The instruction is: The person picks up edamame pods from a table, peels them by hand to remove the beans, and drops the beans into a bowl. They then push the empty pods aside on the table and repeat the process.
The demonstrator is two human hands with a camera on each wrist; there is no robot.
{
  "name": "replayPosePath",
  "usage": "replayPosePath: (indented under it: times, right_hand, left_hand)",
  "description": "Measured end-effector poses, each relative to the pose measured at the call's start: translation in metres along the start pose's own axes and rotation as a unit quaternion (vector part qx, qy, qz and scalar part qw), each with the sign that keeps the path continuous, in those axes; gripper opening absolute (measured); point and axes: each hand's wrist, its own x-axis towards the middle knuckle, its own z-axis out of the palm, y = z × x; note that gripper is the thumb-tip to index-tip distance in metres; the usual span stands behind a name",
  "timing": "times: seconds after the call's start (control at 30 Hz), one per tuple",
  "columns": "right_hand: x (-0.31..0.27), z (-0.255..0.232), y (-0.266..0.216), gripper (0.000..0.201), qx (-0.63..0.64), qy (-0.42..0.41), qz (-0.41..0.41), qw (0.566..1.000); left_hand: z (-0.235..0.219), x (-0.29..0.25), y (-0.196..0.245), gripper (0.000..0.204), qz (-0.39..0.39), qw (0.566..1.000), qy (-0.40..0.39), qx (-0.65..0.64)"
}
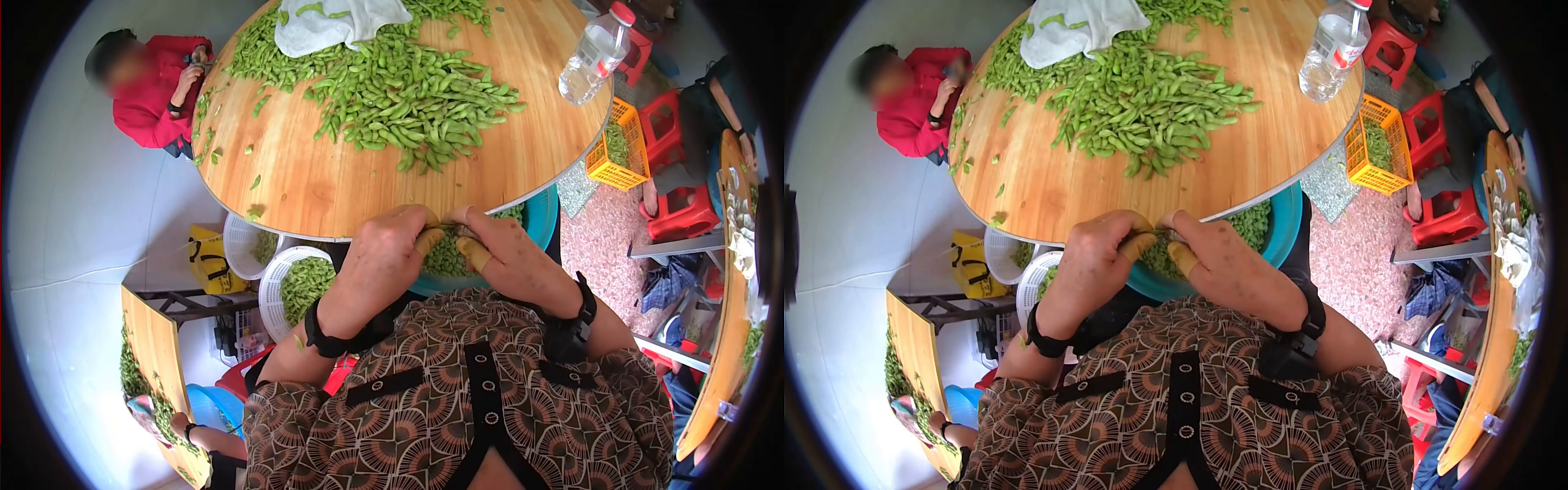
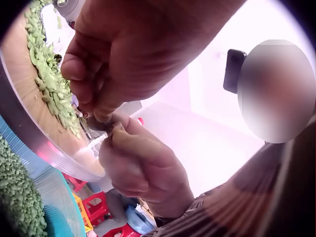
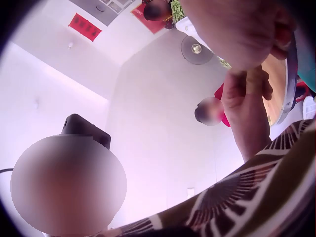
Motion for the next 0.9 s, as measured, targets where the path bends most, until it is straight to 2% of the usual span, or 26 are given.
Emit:
replayPosePath:
  times: [0.03,0.1,0.23,0.27,0.3,0.33,0.4,0.43,0.5,0.6,0.73,0.8,0.83,0.87,0.9]
  right_hand:
    - [-0.001,0.001,0.002,0.026,0.000,0.000,0.001,1.000]
    - [-0.002,0.003,0.009,0.024,-0.084,0.025,-0.060,0.994]
    - [-0.005,-0.002,0.012,0.022,-0.069,0.038,-0.093,0.993]
    - [-0.003,-0.016,0.002,0.022,0.109,-0.072,0.065,0.989]
    - [-0.002,-0.025,-0.002,0.023,0.280,-0.178,0.216,0.918]
    - [-0.002,-0.027,0.001,0.023,0.279,-0.177,0.216,0.919]
    - [-0.003,-0.024,0.013,0.025,0.454,-0.225,0.243,0.827]
    - [-0.002,-0.022,0.020,0.025,0.454,-0.225,0.243,0.827]
    - [-0.003,-0.016,0.035,0.024,0.531,-0.246,0.247,0.773]
    - [-0.003,-0.011,0.045,0.024,0.557,-0.252,0.247,0.752]
    - [-0.003,-0.010,0.034,0.023,0.532,-0.234,0.269,0.768]
    - [-0.006,-0.005,0.026,0.022,0.488,-0.159,0.235,0.826]
    - [-0.005,-0.002,0.022,0.022,0.487,-0.158,0.234,0.826]
    - [-0.005,0.001,0.018,0.020,0.456,-0.114,0.220,0.855]
    - [-0.006,0.004,0.016,0.019,0.423,-0.070,0.205,0.880]
  left_hand:
    - [0.000,0.000,0.000,0.011,0.006,1.000,-0.011,-0.002]
    - [0.000,-0.001,0.002,0.010,0.012,1.000,-0.023,-0.006]
    - [-0.006,-0.007,0.008,0.010,0.019,0.996,-0.065,-0.055]
    - [-0.007,-0.008,0.008,0.010,0.030,0.995,-0.068,-0.074]
    - [-0.007,-0.009,0.008,0.010,0.032,0.994,-0.070,-0.075]
    - [-0.007,-0.009,0.006,0.010,0.044,0.994,-0.070,-0.077]
    - [-0.005,-0.011,0.002,0.010,0.056,0.993,-0.072,-0.080]
    - [-0.002,-0.012,-0.001,0.011,0.071,0.992,-0.063,-0.084]
    - [0.003,-0.015,-0.008,0.012,0.084,0.991,-0.055,-0.090]
    - [0.006,-0.014,-0.013,0.015,0.099,0.986,-0.062,-0.121]
    - [0.008,-0.012,-0.011,0.024,0.181,0.983,-0.019,-0.013]
    - [0.012,-0.010,-0.010,0.028,0.209,0.978,-0.003,0.026]
    - [0.015,-0.009,-0.011,0.027,0.210,0.976,0.033,0.044]
    - [0.019,-0.009,-0.010,0.026,0.209,0.974,0.070,0.062]
    - [0.021,-0.010,-0.007,0.026,0.209,0.973,0.070,0.062]
